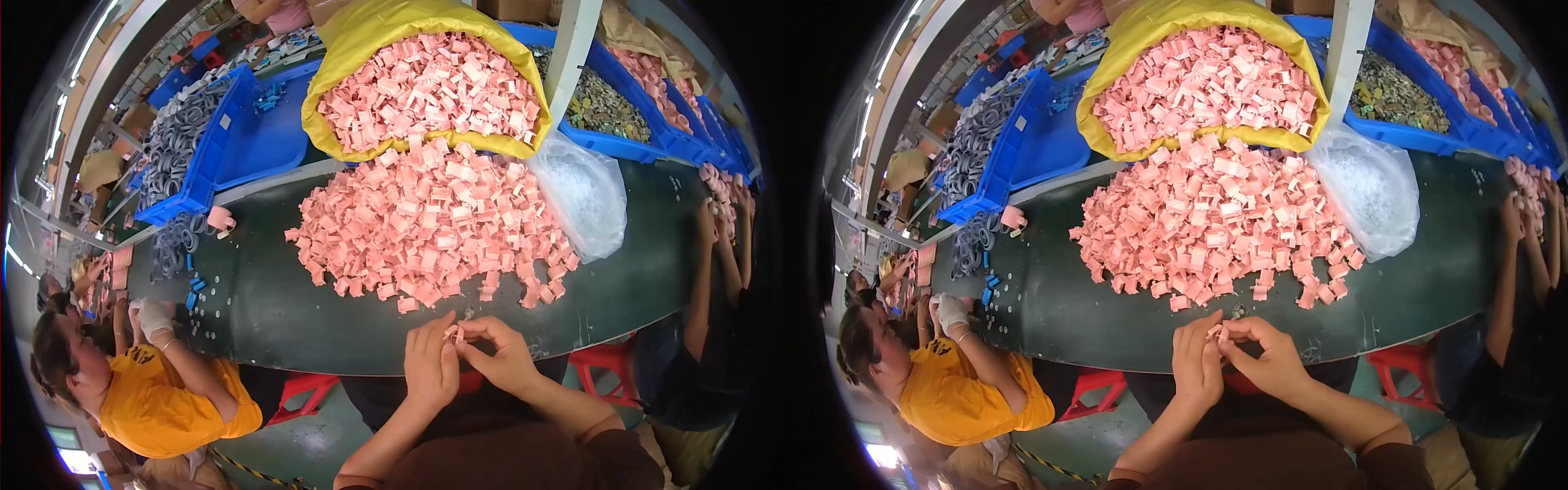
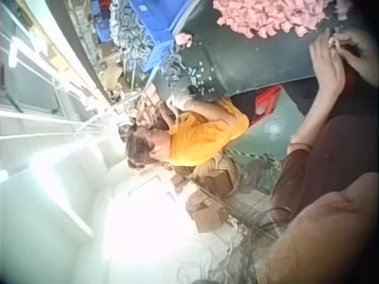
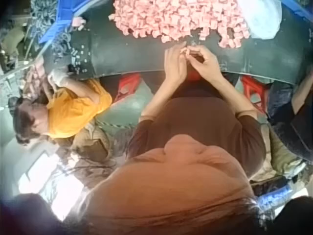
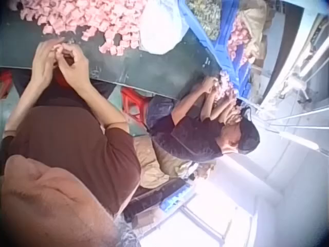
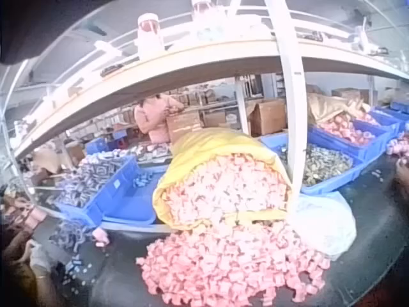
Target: The person assembles small plastic components and metal parts by hand at a production line station.
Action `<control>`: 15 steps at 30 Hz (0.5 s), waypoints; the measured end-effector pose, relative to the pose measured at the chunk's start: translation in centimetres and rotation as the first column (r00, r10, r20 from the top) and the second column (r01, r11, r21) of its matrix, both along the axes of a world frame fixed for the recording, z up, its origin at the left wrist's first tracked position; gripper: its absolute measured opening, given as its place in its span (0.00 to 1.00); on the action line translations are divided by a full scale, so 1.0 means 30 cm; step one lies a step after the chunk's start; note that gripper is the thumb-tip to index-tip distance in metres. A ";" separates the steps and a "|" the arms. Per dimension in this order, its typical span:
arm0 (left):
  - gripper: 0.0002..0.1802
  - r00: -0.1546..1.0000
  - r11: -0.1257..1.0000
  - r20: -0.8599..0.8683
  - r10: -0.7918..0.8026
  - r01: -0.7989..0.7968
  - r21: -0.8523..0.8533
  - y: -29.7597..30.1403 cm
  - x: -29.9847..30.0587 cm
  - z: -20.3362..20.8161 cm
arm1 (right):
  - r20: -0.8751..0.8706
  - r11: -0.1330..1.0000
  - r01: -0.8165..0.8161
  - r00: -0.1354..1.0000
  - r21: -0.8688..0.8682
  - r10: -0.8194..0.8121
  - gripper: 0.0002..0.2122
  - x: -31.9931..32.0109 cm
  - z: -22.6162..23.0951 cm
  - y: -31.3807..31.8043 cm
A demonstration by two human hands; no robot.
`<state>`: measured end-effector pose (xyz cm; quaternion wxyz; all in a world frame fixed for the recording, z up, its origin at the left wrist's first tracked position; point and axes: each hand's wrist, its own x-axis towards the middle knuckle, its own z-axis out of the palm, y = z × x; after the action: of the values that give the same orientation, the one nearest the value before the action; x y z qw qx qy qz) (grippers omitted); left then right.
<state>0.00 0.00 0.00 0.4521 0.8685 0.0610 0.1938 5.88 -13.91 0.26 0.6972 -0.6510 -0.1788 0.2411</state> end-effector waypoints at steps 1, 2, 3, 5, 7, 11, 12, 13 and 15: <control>0.21 1.000 0.999 0.006 0.010 -0.010 0.032 -0.005 0.000 0.005 | 0.025 1.000 0.029 0.999 -0.009 -0.029 0.14 -0.008 0.001 0.003; 0.19 1.000 0.998 0.012 0.020 -0.021 0.064 -0.008 0.000 0.006 | 0.051 0.998 0.058 0.997 -0.017 -0.057 0.13 -0.017 0.001 0.006; 0.19 1.000 0.998 0.011 0.019 -0.020 0.063 -0.011 0.001 0.003 | 0.049 0.998 0.059 0.997 -0.018 -0.058 0.13 -0.026 -0.006 0.009; 0.17 0.999 0.998 0.037 0.018 -0.020 0.067 -0.016 0.003 -0.007 | 0.181 0.984 0.173 0.970 -0.047 -0.162 0.13 -0.040 -0.019 0.017; 0.17 0.998 0.997 0.051 0.026 -0.030 0.071 -0.023 0.003 -0.021 | 0.239 0.981 0.186 0.957 -0.061 -0.167 0.12 -0.046 -0.014 0.018; 0.15 0.995 0.996 0.090 0.043 -0.049 0.070 -0.028 -0.004 -0.034 | 0.384 0.963 0.247 0.904 -0.105 -0.190 0.12 -0.059 -0.009 0.023; 0.15 0.995 0.997 0.095 0.034 -0.040 0.065 -0.030 0.000 -0.033 | 0.388 0.960 0.257 0.900 -0.108 -0.197 0.12 -0.058 -0.011 0.021; 0.16 0.997 0.997 0.076 0.013 -0.019 0.076 -0.029 0.004 -0.027 | 0.394 0.956 0.271 0.895 -0.110 -0.209 0.12 -0.059 -0.013 0.017; 0.16 0.998 0.995 0.068 -0.015 0.008 0.103 -0.023 0.006 -0.020 | 0.395 0.958 0.253 0.900 -0.132 -0.183 0.11 -0.059 -0.017 0.008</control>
<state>0.18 -0.69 -0.59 0.4096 0.8839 0.0302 0.2238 4.11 -13.67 -0.25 0.6104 -0.7614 -0.2133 0.0459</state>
